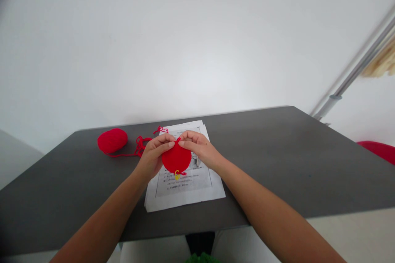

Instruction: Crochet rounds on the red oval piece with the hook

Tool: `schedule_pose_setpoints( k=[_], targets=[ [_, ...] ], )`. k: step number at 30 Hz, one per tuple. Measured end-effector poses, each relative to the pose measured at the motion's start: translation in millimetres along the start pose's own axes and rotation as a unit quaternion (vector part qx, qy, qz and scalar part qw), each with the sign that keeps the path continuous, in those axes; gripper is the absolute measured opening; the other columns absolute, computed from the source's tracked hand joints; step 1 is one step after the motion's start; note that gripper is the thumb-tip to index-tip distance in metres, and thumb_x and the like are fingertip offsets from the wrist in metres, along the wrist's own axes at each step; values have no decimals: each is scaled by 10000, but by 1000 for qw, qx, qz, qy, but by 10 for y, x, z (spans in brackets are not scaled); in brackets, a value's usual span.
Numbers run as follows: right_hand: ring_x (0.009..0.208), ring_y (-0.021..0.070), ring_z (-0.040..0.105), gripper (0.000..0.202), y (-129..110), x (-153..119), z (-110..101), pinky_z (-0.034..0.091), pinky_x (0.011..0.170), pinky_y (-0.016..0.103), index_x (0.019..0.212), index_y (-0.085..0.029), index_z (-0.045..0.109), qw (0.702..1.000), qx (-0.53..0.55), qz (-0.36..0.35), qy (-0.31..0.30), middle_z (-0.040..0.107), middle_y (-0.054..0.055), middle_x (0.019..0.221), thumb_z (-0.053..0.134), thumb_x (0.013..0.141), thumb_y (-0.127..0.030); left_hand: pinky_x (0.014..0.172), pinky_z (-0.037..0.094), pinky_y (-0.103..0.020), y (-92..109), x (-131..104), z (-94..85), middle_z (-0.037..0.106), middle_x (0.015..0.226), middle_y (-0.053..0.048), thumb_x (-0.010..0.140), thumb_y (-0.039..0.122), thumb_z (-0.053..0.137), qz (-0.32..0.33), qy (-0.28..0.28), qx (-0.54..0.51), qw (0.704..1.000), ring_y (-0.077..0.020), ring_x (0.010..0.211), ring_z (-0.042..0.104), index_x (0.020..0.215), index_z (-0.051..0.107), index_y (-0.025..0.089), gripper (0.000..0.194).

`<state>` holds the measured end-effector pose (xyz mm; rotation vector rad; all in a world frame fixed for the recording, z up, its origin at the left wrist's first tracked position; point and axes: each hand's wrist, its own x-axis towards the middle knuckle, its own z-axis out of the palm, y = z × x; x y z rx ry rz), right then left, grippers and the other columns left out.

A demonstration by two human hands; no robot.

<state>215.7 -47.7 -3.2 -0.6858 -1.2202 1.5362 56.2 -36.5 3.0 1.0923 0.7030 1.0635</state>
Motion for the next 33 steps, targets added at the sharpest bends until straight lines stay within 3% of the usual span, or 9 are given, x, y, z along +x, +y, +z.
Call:
schedule_pose_setpoints(
  k=[7,21,33],
  targets=[
    [534,83,504,214,6,2,-23,360,535,214,772,-166,591,1000,4,-6,-21,588,-34,643,703,734,-345,493,350,-195,5,-4,5,605,571,8,597,259,773,-37,-11,-45,998,-92,497,516,715,636,145,213],
    [487,68,461,154,-7,7,-8,318,498,207,762,-159,599,1000,-27,-7,11,561,-44,593,638,754,-307,502,344,-199,-21,-2,15,603,588,20,654,301,743,27,16,17,999,-86,507,494,694,612,158,198],
    [505,74,465,187,-7,8,0,324,504,207,761,-161,579,999,-33,-24,4,562,-45,589,663,753,-328,496,334,-195,-36,16,4,593,587,26,670,302,729,35,6,20,999,-79,501,480,698,606,157,192]
  ],
)
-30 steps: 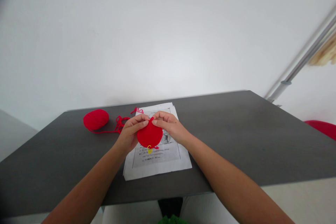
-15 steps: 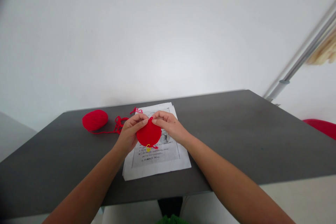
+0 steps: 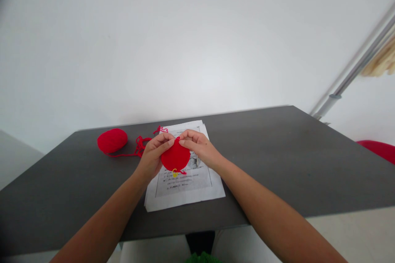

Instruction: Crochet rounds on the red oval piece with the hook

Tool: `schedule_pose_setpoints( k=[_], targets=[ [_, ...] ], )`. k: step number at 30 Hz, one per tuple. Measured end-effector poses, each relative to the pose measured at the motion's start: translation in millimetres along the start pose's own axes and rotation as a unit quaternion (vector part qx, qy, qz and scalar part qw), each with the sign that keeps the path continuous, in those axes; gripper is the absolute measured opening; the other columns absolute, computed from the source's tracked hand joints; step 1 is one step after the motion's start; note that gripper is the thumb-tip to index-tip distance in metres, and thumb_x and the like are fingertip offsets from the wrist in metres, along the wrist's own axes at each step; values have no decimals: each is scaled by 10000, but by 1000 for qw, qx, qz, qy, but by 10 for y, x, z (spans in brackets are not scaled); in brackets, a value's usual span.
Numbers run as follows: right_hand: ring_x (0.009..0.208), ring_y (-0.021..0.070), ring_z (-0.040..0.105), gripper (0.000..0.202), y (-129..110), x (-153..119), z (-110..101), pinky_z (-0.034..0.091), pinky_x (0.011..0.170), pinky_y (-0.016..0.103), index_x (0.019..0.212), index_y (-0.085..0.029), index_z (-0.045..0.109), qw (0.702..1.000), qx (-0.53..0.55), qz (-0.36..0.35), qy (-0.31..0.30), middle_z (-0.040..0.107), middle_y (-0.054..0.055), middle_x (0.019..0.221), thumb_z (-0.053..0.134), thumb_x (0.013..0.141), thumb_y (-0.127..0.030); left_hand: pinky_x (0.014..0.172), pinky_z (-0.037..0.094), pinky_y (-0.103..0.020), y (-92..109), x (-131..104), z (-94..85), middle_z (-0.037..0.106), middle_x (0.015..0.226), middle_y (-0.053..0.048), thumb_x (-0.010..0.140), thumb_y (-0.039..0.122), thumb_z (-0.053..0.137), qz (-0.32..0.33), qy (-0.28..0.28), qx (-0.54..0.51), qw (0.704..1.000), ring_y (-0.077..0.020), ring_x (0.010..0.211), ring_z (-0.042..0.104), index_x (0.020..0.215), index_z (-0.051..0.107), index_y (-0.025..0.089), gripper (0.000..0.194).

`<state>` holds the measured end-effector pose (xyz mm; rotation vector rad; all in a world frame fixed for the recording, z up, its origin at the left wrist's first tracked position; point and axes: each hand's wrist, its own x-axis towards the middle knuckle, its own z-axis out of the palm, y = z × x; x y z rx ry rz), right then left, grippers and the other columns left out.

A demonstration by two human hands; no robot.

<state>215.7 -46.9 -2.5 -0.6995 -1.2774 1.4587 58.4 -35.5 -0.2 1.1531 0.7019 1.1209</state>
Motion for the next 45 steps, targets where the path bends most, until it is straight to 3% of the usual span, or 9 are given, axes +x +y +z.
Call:
schedule_pose_setpoints(
  k=[20,30,40,45],
  targets=[
    [501,73,471,172,-10,-1,-5,334,510,210,742,-162,565,1000,-24,-12,-1,561,-47,582,655,757,-308,500,334,-203,-30,-4,-14,583,594,32,689,307,714,11,4,28,1000,-84,508,478,707,604,166,179],
    [488,71,481,229,-27,9,26,346,519,208,751,-159,557,999,-28,14,15,567,-50,579,673,735,-356,551,355,-208,-85,28,-54,572,642,33,729,291,686,60,23,64,996,-90,564,476,722,605,172,144],
    [496,70,493,222,-24,9,16,354,511,200,746,-153,581,999,-26,29,2,581,-45,593,689,718,-346,544,342,-209,-64,27,-41,547,643,41,752,288,659,70,49,76,993,-89,561,456,721,569,179,145],
    [491,74,492,206,-12,10,-1,361,508,201,750,-158,597,999,-24,24,-4,581,-46,581,695,717,-336,578,376,-221,-57,34,-56,592,657,23,777,294,631,86,60,78,991,-107,596,512,747,564,185,131]
  ],
)
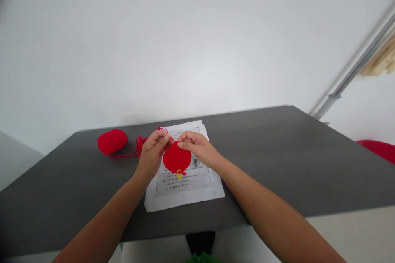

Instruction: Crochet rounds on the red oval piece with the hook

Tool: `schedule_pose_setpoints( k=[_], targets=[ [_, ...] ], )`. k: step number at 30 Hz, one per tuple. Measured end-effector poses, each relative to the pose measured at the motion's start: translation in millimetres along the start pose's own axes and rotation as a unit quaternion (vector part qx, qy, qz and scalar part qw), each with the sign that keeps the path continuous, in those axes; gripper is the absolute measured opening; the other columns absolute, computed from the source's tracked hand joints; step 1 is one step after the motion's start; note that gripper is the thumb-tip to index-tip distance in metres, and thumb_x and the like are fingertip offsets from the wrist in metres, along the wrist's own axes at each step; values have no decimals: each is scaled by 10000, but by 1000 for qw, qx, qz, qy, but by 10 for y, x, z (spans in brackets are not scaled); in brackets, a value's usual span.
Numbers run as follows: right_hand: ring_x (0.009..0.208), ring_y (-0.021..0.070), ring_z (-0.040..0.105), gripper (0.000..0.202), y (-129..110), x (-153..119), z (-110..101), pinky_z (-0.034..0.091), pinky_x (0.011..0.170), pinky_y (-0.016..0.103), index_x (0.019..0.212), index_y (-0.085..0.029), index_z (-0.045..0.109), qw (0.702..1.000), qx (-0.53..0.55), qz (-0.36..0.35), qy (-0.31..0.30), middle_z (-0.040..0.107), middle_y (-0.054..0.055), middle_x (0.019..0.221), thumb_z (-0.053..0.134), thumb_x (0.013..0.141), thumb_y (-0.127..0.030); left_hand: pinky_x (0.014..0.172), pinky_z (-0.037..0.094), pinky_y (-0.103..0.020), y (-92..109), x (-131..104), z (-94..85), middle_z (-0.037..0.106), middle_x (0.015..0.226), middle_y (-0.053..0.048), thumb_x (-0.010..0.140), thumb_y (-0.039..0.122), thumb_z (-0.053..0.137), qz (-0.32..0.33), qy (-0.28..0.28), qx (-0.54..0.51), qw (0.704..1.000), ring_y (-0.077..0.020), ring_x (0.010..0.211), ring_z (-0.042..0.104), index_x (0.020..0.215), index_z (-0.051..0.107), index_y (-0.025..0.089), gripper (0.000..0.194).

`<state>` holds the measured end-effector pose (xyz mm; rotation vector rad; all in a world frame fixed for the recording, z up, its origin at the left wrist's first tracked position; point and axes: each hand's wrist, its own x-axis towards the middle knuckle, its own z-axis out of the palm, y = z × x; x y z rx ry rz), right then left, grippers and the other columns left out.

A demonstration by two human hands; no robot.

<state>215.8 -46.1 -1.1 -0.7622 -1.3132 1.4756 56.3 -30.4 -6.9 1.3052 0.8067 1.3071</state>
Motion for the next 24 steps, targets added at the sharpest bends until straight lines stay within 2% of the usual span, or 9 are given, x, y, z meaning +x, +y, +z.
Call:
schedule_pose_setpoints(
  k=[9,14,19,24],
  targets=[
    [491,74,500,184,7,-17,-19,365,513,199,738,-156,601,1000,4,-14,-7,589,-39,582,691,730,-316,581,395,-216,8,29,-21,608,621,35,795,266,607,21,13,-32,999,-96,569,538,749,551,188,107],
    [497,78,508,175,17,-18,-9,379,519,205,760,-161,599,1000,12,-18,-8,600,-36,605,673,753,-319,565,394,-216,74,23,0,614,620,18,749,277,643,-21,11,-74,997,-97,555,529,723,551,171,143],
    [514,82,517,180,22,-20,-7,387,528,209,771,-159,604,1000,3,-17,-14,604,-29,623,658,772,-330,520,368,-199,110,3,26,599,626,24,699,322,694,-68,-19,-113,991,-88,538,512,754,587,165,198],
    [521,81,517,207,10,-25,-3,387,531,207,779,-158,604,1000,10,-21,-17,597,-31,624,678,755,-351,497,341,-189,111,-24,38,576,593,35,643,319,746,-104,-51,-80,990,-77,505,482,729,604,161,230]
  ],
)
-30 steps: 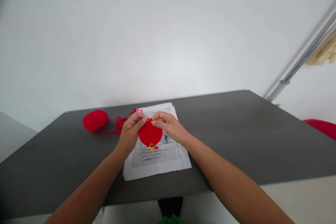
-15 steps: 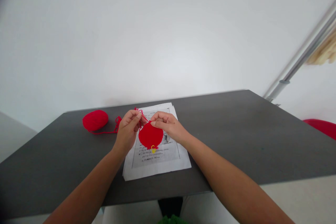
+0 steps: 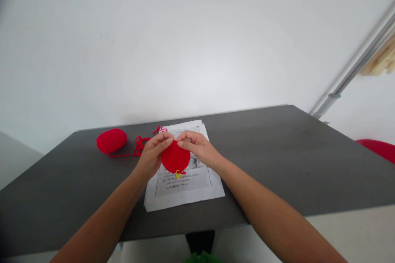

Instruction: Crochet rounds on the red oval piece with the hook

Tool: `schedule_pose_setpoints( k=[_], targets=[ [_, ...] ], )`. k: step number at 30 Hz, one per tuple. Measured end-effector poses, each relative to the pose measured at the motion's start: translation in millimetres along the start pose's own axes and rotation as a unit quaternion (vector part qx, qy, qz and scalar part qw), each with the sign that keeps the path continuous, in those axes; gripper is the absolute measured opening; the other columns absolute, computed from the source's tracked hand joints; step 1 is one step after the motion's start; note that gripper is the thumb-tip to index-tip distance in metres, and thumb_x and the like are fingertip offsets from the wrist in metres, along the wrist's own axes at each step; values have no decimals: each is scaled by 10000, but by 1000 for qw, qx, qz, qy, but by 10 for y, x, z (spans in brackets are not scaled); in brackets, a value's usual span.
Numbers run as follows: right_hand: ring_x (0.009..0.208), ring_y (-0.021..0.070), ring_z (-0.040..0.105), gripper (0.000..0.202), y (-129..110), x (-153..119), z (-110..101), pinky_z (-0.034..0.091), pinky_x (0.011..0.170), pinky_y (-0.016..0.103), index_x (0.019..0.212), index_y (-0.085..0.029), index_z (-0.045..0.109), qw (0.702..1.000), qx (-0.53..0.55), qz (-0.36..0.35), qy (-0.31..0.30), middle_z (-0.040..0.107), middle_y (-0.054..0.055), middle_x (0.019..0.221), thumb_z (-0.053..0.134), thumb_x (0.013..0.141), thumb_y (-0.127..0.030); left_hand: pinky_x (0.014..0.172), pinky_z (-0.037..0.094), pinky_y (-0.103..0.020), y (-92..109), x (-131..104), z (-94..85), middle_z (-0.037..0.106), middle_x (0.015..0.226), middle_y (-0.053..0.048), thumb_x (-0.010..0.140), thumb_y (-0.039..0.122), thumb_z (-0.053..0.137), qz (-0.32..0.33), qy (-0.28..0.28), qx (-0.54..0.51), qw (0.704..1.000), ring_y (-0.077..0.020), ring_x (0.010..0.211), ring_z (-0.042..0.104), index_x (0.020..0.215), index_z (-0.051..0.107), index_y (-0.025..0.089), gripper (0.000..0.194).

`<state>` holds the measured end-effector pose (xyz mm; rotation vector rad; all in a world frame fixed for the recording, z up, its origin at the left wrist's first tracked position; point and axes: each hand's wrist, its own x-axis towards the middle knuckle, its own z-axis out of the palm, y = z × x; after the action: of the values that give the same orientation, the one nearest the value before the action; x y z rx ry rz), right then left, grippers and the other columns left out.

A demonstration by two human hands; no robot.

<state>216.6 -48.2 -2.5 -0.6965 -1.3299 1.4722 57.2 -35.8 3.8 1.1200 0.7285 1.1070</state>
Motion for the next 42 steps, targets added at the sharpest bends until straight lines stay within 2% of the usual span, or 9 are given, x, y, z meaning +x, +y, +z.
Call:
schedule_pose_setpoints(
  k=[6,20,42],
  targets=[
    [521,82,506,237,8,3,-6,385,525,208,785,-161,597,1000,-5,-5,-8,583,-35,623,693,747,-375,449,284,-192,16,-2,-3,523,517,44,636,324,741,-28,-21,14,999,-71,454,424,655,576,160,233],
    [558,84,502,238,-16,-19,3,382,562,215,786,-158,598,998,9,12,-53,570,-34,645,693,760,-375,467,306,-199,11,2,-84,513,542,26,665,297,726,-90,-90,-41,991,-78,464,437,678,586,151,203],
    [568,75,526,190,48,-7,-29,385,577,202,797,-154,623,997,68,6,-47,608,-26,679,705,766,-323,466,335,-168,24,-8,-64,521,555,37,689,301,734,-82,-78,-69,991,-60,465,447,686,558,149,233]
  ],
)
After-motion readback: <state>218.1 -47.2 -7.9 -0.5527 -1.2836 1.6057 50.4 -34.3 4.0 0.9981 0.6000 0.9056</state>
